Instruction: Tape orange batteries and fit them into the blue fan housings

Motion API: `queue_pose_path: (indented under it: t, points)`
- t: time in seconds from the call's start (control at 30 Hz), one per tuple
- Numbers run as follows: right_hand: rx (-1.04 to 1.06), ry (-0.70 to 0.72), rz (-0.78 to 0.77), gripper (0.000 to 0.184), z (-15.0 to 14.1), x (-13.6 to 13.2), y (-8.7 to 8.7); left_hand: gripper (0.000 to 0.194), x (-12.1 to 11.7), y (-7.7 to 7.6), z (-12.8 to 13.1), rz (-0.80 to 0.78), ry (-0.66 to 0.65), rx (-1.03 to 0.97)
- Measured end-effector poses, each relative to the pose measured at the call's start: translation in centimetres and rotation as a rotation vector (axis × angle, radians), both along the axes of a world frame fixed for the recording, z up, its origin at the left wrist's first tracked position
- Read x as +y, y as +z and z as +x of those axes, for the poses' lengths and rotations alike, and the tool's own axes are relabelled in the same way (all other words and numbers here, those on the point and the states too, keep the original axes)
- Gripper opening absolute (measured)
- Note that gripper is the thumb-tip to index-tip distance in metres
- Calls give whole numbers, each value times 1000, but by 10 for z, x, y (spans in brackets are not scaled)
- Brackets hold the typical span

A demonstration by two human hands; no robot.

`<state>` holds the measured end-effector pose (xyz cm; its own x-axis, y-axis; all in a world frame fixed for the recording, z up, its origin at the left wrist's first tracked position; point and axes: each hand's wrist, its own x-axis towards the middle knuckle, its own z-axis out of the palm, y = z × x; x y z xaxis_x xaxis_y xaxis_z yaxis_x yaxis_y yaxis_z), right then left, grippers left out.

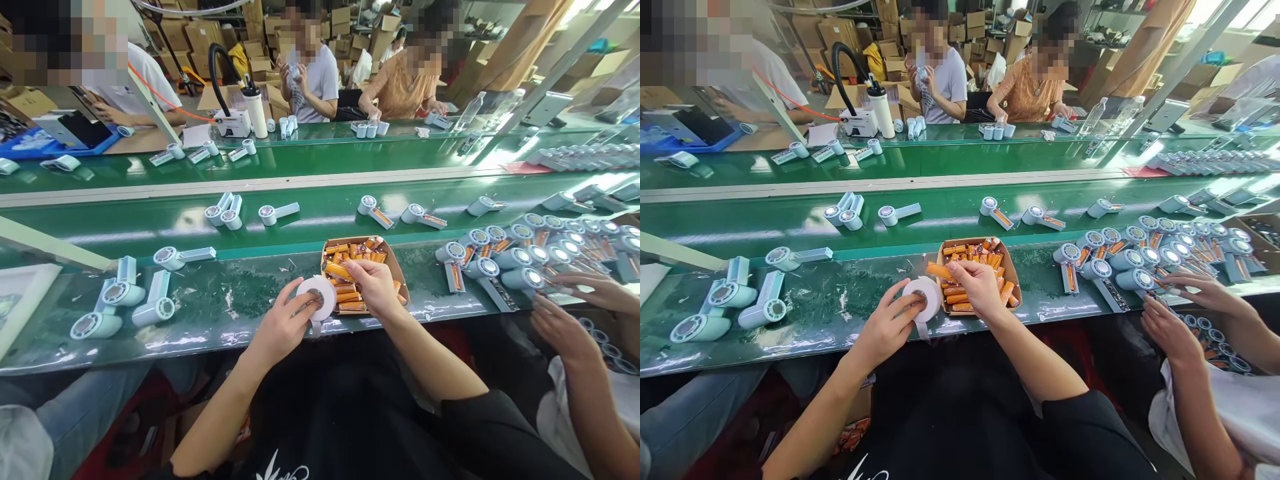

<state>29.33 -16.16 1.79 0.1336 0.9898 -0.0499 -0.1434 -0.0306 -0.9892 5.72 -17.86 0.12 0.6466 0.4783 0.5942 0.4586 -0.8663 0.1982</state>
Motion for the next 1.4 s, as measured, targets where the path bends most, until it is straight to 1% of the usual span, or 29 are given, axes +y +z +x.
queue_pose_path:
  t: [0.17,0.3,0.4,0.5,0.6,0.67,0.73,0.8,0.87,0.93,1.0,1.07,1.1,1.17,1.23,1.3,1.33,1.37,1.4]
  points:
    - [-91,-60,52,57,-1,-1,-1,46,-1,-1,0,-29,-6,-3]
    - [-238,-78,120,45,0,-7,1,45,-1,-1,0,18,9,-44]
    - [-365,-119,184,36,0,-12,4,47,0,-3,-1,40,28,-53]
    - [-453,-149,249,33,-1,-15,5,50,1,-7,-2,30,26,-32]
    - [-507,-126,274,33,-1,-18,6,47,0,-12,-3,19,48,-8]
    - [-530,-83,254,31,-1,-19,6,45,1,-13,-5,3,68,15]
    - [-514,8,191,28,1,-20,4,43,2,-11,-8,-10,83,53]
    - [-424,147,103,31,4,-18,1,40,6,-4,-11,-4,102,114]
    - [-312,269,32,39,10,-12,-2,39,10,5,-14,30,105,179]
    - [-239,345,-12,43,17,-3,-5,38,14,13,-14,75,86,218]
    - [-186,372,-48,43,23,6,-8,37,17,20,-11,106,64,229]
    - [-100,324,-72,48,21,10,-12,38,17,21,-6,104,71,228]
    - [-44,259,-74,52,17,9,-15,37,16,20,-3,97,89,221]
    - [67,72,-47,57,1,3,-23,34,12,14,6,84,147,179]
    - [172,-109,11,56,-19,-8,-32,30,7,6,18,79,208,100]
    - [265,-221,48,50,-32,-14,-37,29,-1,-2,31,56,232,10]
    - [305,-248,53,48,-32,-14,-37,29,-6,-6,37,32,209,-25]
    - [337,-267,59,46,-27,-11,-35,29,-11,-10,41,1,149,-44]
    - [362,-294,77,45,-16,-5,-30,28,-15,-15,44,-34,58,-45]
